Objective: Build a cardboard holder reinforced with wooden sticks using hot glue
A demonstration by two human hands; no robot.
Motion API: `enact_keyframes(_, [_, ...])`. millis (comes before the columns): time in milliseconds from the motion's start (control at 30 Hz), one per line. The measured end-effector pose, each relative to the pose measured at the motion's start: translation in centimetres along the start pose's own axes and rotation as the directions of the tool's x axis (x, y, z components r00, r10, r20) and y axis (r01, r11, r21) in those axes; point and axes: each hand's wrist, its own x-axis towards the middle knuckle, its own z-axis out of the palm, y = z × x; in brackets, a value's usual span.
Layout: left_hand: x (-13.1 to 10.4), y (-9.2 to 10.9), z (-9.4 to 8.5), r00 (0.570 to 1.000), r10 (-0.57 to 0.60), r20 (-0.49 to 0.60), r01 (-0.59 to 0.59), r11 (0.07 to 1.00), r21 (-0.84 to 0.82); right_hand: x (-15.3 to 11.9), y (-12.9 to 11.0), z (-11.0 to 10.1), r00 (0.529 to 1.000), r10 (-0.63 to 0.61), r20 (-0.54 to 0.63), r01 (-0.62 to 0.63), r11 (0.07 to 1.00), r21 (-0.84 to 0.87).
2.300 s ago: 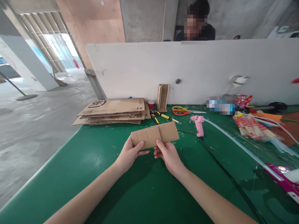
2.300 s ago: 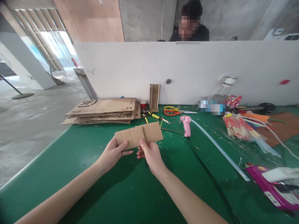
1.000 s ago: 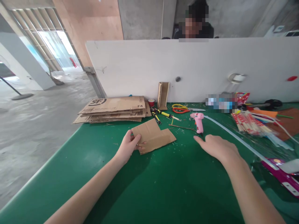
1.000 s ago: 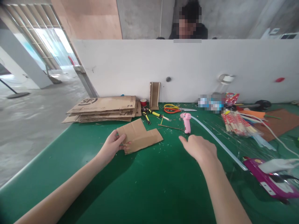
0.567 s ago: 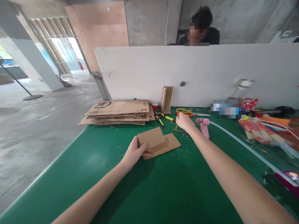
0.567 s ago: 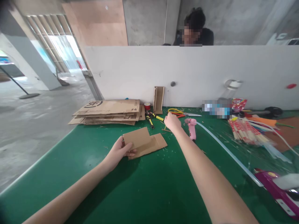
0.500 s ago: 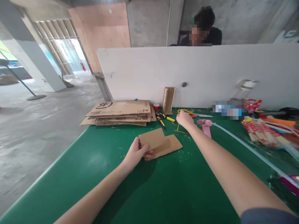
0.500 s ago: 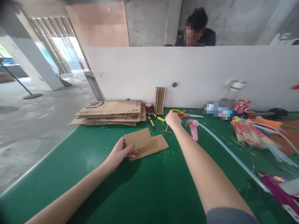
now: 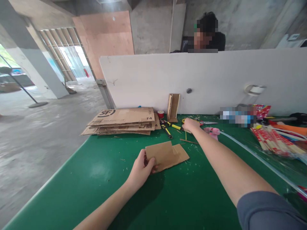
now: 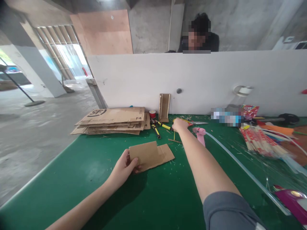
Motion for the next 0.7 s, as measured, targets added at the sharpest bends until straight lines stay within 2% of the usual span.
enact_keyframes(100, [-0.2,-0.1,0.0,1.0,0.025,0.006,-0.025,0.999,0.046,0.0,-0.4,-1.4,0.999,-0.032,-0.007,0.032,0.999,-0.028])
enact_keyframes(200, [-0.5,-0.1,0.0,0.999,0.043,-0.005,-0.043,0.998,0.051,-0.2,-0.9,-2.8,0.996,-0.068,-0.062,0.066,0.997,-0.043])
enact_keyframes(300, [-0.9,0.1,-0.1,0.996,0.082,0.017,-0.083,0.994,0.065,-0.8,-0.8,-4.3,0.981,-0.088,-0.172,0.082,0.996,-0.043])
enact_keyframes(400, [-1.1,0.0,-0.1,0.991,0.11,0.072,-0.118,0.986,0.114,-1.9,-0.2,-6.3,0.945,-0.061,-0.322,0.055,0.998,-0.027])
enact_keyframes(500, [-1.0,-0.1,0.1,0.993,0.1,0.063,-0.108,0.986,0.127,-4.2,-0.1,-8.1,0.876,-0.047,-0.48,0.049,0.999,-0.009])
enact_keyframes(567, [-0.7,0.2,0.0,0.995,0.095,0.01,-0.096,0.993,0.072,-6.9,-0.5,-8.4,0.773,-0.098,-0.627,0.123,0.992,-0.003])
enact_keyframes(633, [-0.3,1.2,-0.8,0.984,0.132,-0.124,-0.134,0.991,-0.01,-10.4,-1.4,-7.4,0.696,-0.178,-0.695,0.217,0.976,-0.033])
enact_keyframes(667, [0.0,1.8,-1.4,0.963,0.161,-0.214,-0.177,0.983,-0.055,-12.2,-1.8,-6.4,0.658,-0.238,-0.714,0.275,0.959,-0.066])
enact_keyframes(700, [0.3,2.5,-2.3,0.923,0.184,-0.338,-0.234,0.966,-0.114,-14.0,-2.3,-5.1,0.614,-0.336,-0.714,0.358,0.925,-0.128])
